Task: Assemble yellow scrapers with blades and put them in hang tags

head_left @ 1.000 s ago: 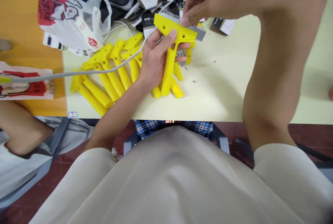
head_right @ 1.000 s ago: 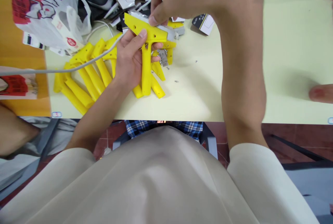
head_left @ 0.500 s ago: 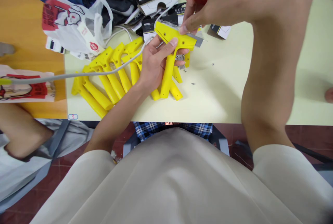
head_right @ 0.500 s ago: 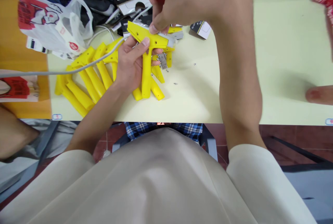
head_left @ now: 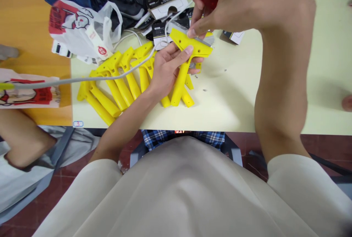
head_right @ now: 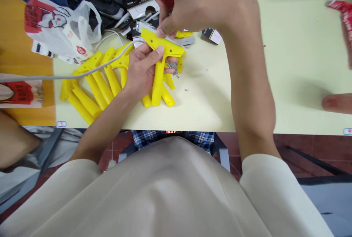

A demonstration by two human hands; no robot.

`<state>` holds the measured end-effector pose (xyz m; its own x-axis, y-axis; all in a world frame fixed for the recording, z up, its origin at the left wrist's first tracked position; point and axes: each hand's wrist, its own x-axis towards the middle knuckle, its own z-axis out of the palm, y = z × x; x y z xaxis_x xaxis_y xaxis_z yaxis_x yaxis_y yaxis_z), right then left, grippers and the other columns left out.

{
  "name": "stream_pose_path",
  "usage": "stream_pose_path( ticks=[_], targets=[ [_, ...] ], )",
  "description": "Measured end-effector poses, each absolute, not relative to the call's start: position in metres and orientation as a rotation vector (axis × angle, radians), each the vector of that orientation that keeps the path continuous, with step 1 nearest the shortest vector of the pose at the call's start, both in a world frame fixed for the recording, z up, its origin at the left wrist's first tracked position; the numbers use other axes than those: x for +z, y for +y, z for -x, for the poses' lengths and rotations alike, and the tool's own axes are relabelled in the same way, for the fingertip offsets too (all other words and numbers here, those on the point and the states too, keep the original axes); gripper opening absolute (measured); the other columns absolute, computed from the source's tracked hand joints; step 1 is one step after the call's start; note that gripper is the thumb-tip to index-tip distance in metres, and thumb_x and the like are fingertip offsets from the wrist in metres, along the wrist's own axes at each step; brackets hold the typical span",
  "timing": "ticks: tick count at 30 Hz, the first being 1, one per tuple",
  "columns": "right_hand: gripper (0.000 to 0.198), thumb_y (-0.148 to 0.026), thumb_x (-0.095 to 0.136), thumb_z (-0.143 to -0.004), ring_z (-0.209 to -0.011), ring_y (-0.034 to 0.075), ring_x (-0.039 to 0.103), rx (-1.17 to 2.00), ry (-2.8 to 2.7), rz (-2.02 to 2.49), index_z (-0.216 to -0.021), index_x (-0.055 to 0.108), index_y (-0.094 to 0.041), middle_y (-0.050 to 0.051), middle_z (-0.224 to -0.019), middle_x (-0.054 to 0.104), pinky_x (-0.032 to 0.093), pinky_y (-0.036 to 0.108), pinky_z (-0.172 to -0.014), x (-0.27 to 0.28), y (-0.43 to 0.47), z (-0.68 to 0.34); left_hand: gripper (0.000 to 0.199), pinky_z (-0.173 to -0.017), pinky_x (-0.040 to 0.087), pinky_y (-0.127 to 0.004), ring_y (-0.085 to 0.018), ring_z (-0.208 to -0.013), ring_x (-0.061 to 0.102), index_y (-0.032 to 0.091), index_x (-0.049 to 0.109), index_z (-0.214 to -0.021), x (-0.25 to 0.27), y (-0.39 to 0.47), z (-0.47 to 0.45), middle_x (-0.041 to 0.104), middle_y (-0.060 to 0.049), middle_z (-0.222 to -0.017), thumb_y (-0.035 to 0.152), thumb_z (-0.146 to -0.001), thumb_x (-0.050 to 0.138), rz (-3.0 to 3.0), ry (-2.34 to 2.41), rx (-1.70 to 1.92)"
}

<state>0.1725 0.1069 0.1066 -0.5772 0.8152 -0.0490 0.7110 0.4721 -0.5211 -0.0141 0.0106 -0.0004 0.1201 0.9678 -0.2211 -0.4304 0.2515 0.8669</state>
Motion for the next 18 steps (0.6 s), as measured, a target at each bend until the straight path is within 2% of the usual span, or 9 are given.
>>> stream_pose_path(
  ticks=[4, 10, 16, 18],
  targets=[
    [0.024, -0.016, 0.073, -0.078, -0.063, -0.008, 0.042, 0.786, -2.533, 1.318, -0.097, 0.060, -0.009, -0.014, -0.088, 0.068, 0.023, 0.018, -0.058, 0.1088, 0.1054, -0.1715, 0.005, -0.077, 0.074, -0.026, -0.026, -0.110, 0.087, 0.024, 0.080, -0.107, 0.0033, 0.0108, 0.0138, 0.087, -0.003, -0.122, 0.028, -0.108, 0.078, -0.731, 0.954, 1.119],
    [0.030, -0.020, 0.081, -0.079, -0.061, -0.007, 0.029, 0.636, -2.535, 1.421, -0.101, 0.062, -0.011, -0.012, -0.079, 0.059, 0.017, 0.024, -0.058, 0.1087, 0.1066, -0.1735, 0.009, -0.081, 0.075, -0.028, -0.029, -0.113, 0.087, 0.025, 0.079, -0.106, 0.0075, 0.0121, 0.0140, 0.088, -0.002, -0.108, 0.031, -0.103, 0.086, -0.638, 0.996, 1.125],
    [0.030, -0.020, 0.077, -0.079, -0.067, -0.009, 0.039, 0.702, -2.540, 1.332, -0.104, 0.063, -0.012, -0.015, -0.091, 0.068, 0.022, 0.019, -0.059, 0.1073, 0.1061, -0.1739, 0.016, -0.080, 0.075, -0.026, -0.029, -0.117, 0.086, 0.025, 0.078, -0.108, 0.0030, 0.0118, 0.0144, 0.088, -0.002, -0.116, 0.034, -0.101, 0.088, -0.635, 0.936, 1.109],
    [0.030, -0.022, 0.077, -0.080, -0.063, -0.008, 0.036, 0.715, -2.548, 1.353, -0.104, 0.062, -0.012, -0.015, -0.091, 0.068, 0.021, 0.020, -0.058, 0.1084, 0.1058, -0.1737, 0.016, -0.081, 0.076, -0.027, -0.029, -0.116, 0.086, 0.025, 0.078, -0.109, 0.0028, 0.0113, 0.0140, 0.088, -0.002, -0.116, 0.033, -0.100, 0.089, -0.593, 0.934, 1.113]
  ],
)
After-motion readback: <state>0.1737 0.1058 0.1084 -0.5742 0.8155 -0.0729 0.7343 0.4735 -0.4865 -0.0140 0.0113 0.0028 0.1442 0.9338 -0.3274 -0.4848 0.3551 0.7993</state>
